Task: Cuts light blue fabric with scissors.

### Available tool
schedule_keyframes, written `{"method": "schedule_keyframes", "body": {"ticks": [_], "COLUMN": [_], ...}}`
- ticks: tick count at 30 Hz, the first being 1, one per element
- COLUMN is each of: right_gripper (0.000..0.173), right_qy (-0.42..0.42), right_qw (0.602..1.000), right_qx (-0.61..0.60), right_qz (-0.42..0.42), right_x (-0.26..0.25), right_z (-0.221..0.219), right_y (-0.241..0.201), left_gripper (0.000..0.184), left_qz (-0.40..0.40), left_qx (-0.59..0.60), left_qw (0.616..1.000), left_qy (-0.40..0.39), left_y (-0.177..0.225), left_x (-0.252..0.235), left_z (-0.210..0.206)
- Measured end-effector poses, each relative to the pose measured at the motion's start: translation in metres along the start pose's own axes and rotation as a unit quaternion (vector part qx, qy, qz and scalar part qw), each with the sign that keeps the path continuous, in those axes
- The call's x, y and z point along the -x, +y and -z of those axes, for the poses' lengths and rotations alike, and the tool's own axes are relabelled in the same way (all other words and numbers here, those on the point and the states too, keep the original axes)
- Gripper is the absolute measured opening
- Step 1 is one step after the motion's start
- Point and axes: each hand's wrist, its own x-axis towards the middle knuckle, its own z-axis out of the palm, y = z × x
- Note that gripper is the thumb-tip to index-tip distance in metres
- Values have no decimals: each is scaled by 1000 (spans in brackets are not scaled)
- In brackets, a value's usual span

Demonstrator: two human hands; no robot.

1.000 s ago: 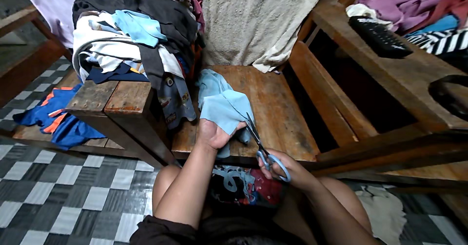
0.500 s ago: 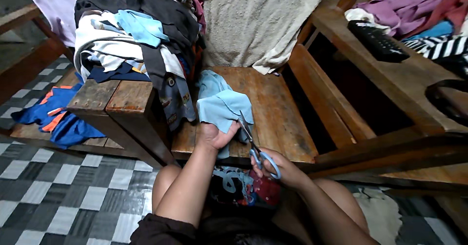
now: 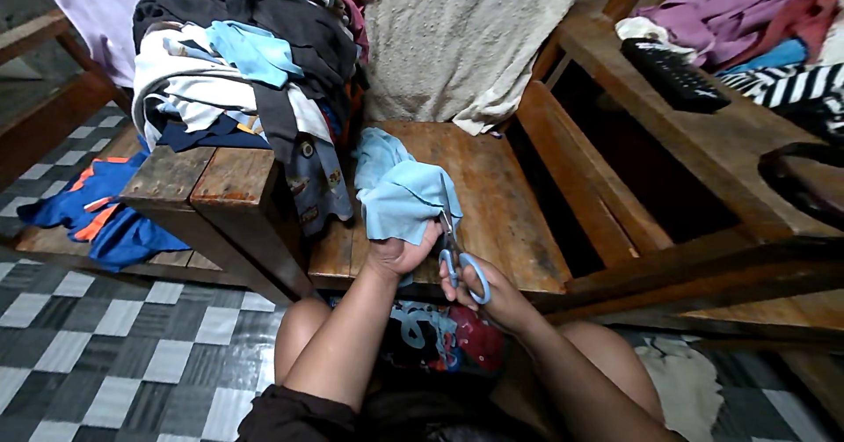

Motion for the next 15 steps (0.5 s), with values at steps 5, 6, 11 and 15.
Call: {"method": "schedule_keyframes", "body": {"ticks": [5,6,11,15], "right_gripper": [58,58,60,60], "right_qy": [-2,-5,-15,-9], "right_qw": [1000,1000,999,999], "right_qx": [-17,-21,-32,-30], "right_qz": [13,16,28,37], "right_x": [-1,-1,-3,-4], "right_z": [-2,-2,-3,-4], "right_y": [0,1,2,2], "left_gripper": [50,49,51,53], "left_qz": [-6,-10,-6,3], "left_qx": [10,12,32,38], "left_qw": [1000,1000,999,999], "left_qy": [-10,-15,-21,-12], "left_y": [-2,-2,-3,-4], "left_x": [1,1,2,3], "left_z": [-1,0,0,2]}}
